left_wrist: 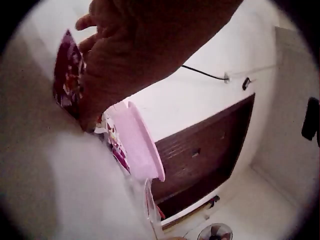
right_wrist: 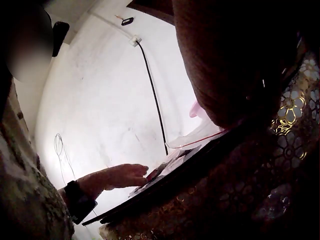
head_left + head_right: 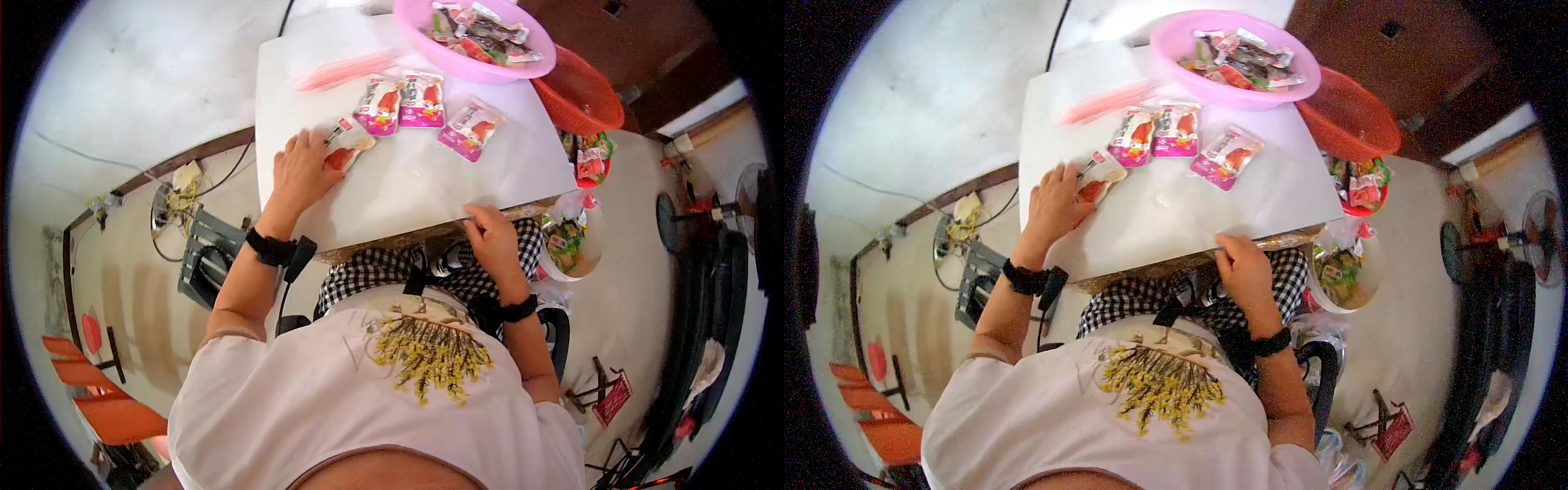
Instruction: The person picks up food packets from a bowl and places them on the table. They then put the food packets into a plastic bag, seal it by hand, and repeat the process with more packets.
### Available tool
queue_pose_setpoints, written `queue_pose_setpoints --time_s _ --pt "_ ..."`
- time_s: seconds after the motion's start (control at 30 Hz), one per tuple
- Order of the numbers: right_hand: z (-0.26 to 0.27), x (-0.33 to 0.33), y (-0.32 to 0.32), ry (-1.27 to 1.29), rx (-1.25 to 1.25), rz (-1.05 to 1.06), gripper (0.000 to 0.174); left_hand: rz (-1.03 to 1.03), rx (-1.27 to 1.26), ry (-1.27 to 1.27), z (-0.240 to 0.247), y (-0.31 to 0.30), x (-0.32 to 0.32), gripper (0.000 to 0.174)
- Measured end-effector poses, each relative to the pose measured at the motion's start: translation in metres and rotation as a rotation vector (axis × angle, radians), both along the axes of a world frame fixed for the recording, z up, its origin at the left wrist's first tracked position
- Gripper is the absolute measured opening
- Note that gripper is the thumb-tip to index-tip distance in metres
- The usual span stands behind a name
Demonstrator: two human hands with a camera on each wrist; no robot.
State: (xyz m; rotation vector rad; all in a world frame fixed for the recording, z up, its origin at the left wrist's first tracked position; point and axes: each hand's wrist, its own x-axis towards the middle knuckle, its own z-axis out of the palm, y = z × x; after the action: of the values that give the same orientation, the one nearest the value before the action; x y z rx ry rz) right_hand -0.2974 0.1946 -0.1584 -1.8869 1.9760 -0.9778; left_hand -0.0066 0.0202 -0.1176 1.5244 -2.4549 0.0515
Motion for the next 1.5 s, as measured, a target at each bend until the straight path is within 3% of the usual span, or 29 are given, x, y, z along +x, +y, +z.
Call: queue_pose_setpoints --time_s 0.1,0.23,0.27,0.37,0.4,0.53,0.7,1.2,1.3,1.33,1.43,1.5 --pt "0.005 0.001 0.003 0.028 -0.053 -0.035 0.019 0.07 0.212 0.024 -0.002 -0.01 0.0 0.061" --pt "0.01 0.002 0.003 0.032 -0.113 -0.103 0.016 0.022 0.208 0.302 -0.011 -0.003 0.008 0.059" --pt "0.009 0.002 0.003 0.041 -0.15 -0.121 0.015 0.062 0.403 0.456 -0.009 -0.001 0.011 0.051" --pt "0.009 0.001 0.002 0.046 -0.215 -0.156 0.009 0.132 0.682 0.571 -0.009 0.007 0.021 0.045" --pt "0.013 0.002 0.002 0.037 -0.218 -0.157 0.009 0.124 0.757 0.616 -0.013 0.009 0.026 0.036" --pt "0.016 0.005 0.0 0.0 -0.288 -0.155 0.008 -0.043 1.163 1.137 -0.013 0.035 0.026 0.036" --pt "0.017 0.008 -0.001 -0.077 -0.296 -0.157 0.008 -0.104 1.487 1.309 0.008 0.066 -0.02 0.038" --pt "0.024 0.004 0.0 -0.087 -0.372 -0.122 0.01 -0.338 1.507 1.106 0.019 0.057 -0.13 0.051" --pt "0.026 0.003 0.001 -0.088 -0.361 -0.114 0.011 -0.385 1.467 1.039 -0.006 0.035 -0.153 0.052" --pt "0.024 0.003 0.001 -0.095 -0.38 -0.115 0.011 -0.291 1.379 1.12 0.012 0.047 -0.164 0.049" --pt "0.018 0.002 -0.002 -0.089 -0.402 -0.122 0.011 -0.377 1.384 1.45 0.015 0.06 -0.183 0.047" --pt "0.017 0.002 0.001 -0.051 -0.369 -0.137 0.01 -0.359 1.454 1.276 -0.013 0.05 -0.179 0.045"
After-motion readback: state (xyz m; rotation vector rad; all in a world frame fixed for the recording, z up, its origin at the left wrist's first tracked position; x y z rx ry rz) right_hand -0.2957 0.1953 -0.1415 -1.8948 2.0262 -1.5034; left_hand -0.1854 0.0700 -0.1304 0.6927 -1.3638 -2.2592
